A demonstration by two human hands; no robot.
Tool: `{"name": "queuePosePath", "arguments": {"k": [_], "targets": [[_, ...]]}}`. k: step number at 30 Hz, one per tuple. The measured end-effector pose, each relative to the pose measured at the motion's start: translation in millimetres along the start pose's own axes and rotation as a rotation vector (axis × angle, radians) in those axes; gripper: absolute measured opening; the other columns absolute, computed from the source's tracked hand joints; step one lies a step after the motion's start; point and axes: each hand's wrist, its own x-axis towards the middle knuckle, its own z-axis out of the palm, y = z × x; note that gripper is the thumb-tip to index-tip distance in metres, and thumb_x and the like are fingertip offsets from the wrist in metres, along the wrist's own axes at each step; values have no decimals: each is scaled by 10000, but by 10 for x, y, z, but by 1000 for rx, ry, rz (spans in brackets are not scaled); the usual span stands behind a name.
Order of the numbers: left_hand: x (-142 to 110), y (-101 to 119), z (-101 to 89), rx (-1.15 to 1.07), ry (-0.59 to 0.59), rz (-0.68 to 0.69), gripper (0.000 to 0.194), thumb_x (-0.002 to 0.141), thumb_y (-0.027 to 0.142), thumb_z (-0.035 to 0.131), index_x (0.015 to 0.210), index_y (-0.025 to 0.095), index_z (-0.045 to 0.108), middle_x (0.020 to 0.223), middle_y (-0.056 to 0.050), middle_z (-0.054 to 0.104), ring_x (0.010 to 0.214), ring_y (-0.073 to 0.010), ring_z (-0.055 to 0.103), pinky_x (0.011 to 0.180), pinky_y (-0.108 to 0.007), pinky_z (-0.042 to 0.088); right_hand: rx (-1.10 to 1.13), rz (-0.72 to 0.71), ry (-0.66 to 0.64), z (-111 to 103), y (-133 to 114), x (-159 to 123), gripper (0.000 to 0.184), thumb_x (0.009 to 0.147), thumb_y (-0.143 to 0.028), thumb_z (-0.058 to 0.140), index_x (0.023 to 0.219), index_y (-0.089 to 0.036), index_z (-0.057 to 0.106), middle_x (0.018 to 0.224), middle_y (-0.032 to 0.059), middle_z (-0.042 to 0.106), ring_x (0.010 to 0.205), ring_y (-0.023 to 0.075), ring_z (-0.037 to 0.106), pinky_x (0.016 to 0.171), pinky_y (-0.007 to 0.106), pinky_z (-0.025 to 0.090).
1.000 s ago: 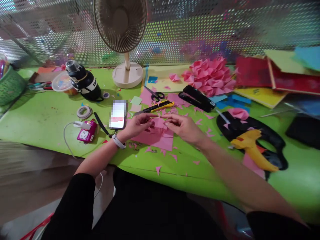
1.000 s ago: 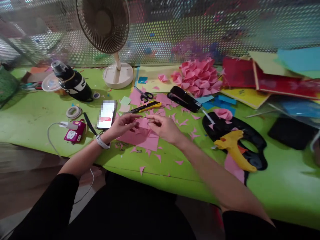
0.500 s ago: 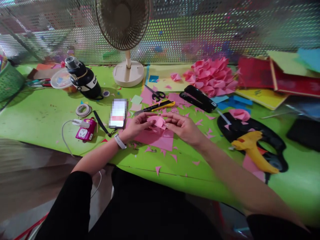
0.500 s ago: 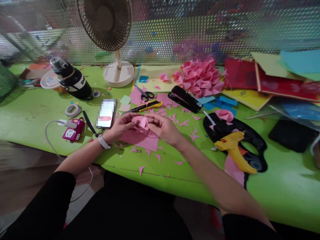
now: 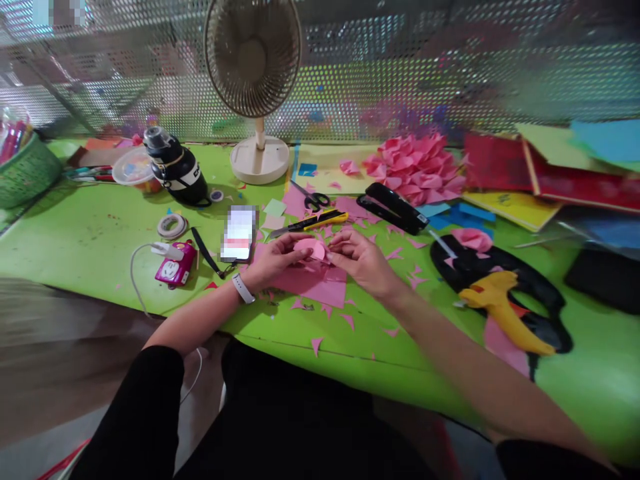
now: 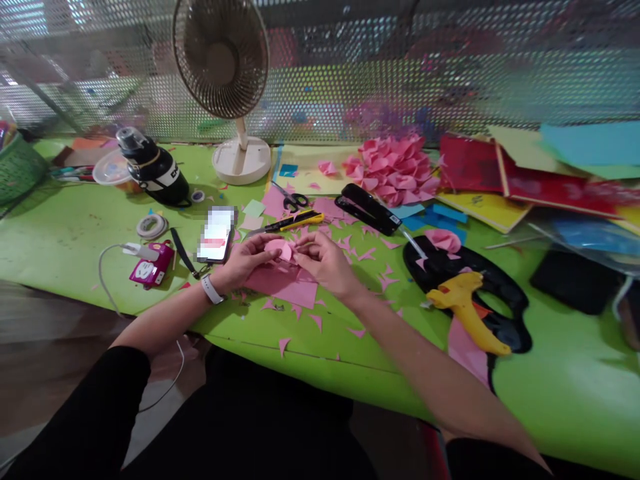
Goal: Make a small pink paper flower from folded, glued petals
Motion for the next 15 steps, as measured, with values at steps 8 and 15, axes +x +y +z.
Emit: {"name": "queuePosePath", "arguments": {"k": [8,15], "targets": [[39,-14,-25,-74,-12,16,452,714,289,871,1108,172,683,1048,-42,702,829,-97,667,741,-222,533,130,102,-47,20,-66,-6,252,698,-334,811,892,-208,710,875,35,743,776,179,712,832,398,603],[37,-39,-46,-76,-33,-24,472,717,280,871,1132,176,671,1051,-43,709,794,-79,674,749,-216,541,114,81,-47,-8,-57,-11,220,726,-371,812,857,-213,733,850,25,737,780,168,702,843,382,594]]}}
